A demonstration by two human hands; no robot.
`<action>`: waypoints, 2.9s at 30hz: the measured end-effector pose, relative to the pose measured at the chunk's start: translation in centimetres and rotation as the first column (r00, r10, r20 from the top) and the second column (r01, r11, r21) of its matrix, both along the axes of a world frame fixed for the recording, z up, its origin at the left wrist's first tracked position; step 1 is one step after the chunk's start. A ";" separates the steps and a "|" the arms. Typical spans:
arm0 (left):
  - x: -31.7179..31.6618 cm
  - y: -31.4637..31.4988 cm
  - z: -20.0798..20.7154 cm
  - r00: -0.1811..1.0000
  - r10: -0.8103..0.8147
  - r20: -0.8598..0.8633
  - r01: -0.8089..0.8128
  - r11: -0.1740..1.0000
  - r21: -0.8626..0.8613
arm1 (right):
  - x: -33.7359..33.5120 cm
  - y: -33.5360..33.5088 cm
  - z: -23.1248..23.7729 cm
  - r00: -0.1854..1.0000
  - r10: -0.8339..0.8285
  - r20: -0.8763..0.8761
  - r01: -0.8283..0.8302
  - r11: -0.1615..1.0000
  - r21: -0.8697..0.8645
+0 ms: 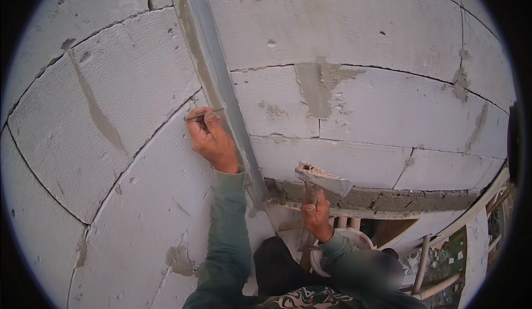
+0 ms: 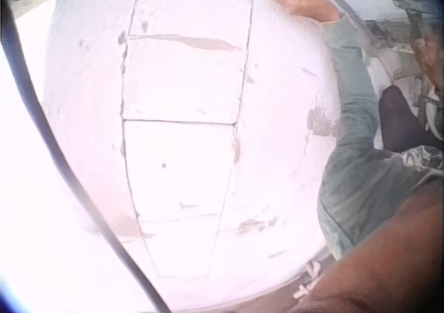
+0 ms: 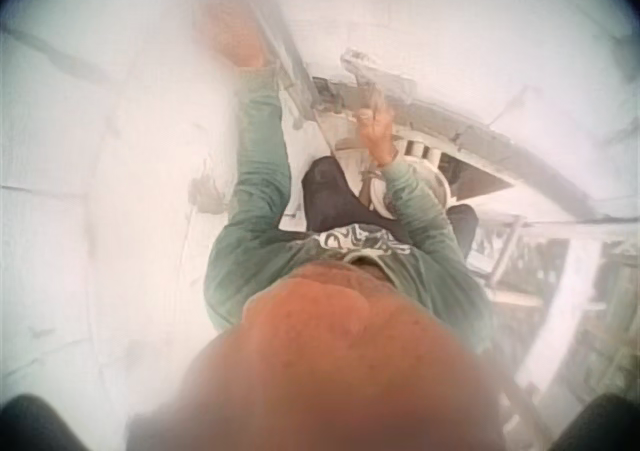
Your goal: The person secures a vertical metal stud to a white block wall using a hammer and nails, then ties the stud to a wooden frame with wire using pliers. The person repeatedly hammers nails into the stud and wall, then twists wire around the stud and frame to fasten them together.
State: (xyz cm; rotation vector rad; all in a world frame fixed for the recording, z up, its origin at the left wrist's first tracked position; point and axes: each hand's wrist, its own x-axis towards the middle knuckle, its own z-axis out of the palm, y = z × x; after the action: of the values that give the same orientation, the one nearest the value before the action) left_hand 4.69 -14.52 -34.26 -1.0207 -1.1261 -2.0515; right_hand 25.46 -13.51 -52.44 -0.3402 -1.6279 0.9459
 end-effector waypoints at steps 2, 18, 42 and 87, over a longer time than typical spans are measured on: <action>-0.1 0.9 2.1 1.000 0.026 0.015 -0.026 1.000 0.002 | 0.6 -0.9 -1.1 0.999 -0.017 0.042 0.020 0.997 -0.075; 0.8 6.2 6.5 0.760 0.614 -0.214 -0.553 0.783 0.284 | 3.3 0.1 5.1 0.970 -0.024 0.244 0.049 0.994 -0.095; -4.2 2.6 10.0 0.466 0.669 -0.579 -0.792 0.607 0.064 | -6.1 3.0 23.7 0.989 0.003 -0.147 0.021 0.987 0.162; -3.3 1.7 6.1 0.498 0.642 -0.583 -0.808 0.587 -0.044 | -7.0 5.2 24.1 0.973 -0.221 0.062 0.187 0.921 0.342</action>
State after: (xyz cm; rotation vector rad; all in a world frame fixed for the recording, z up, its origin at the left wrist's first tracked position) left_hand 1.43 -12.78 -28.16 -0.9040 -1.3008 -0.8343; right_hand 18.47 -8.32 -28.37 -0.3183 -1.7709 0.4884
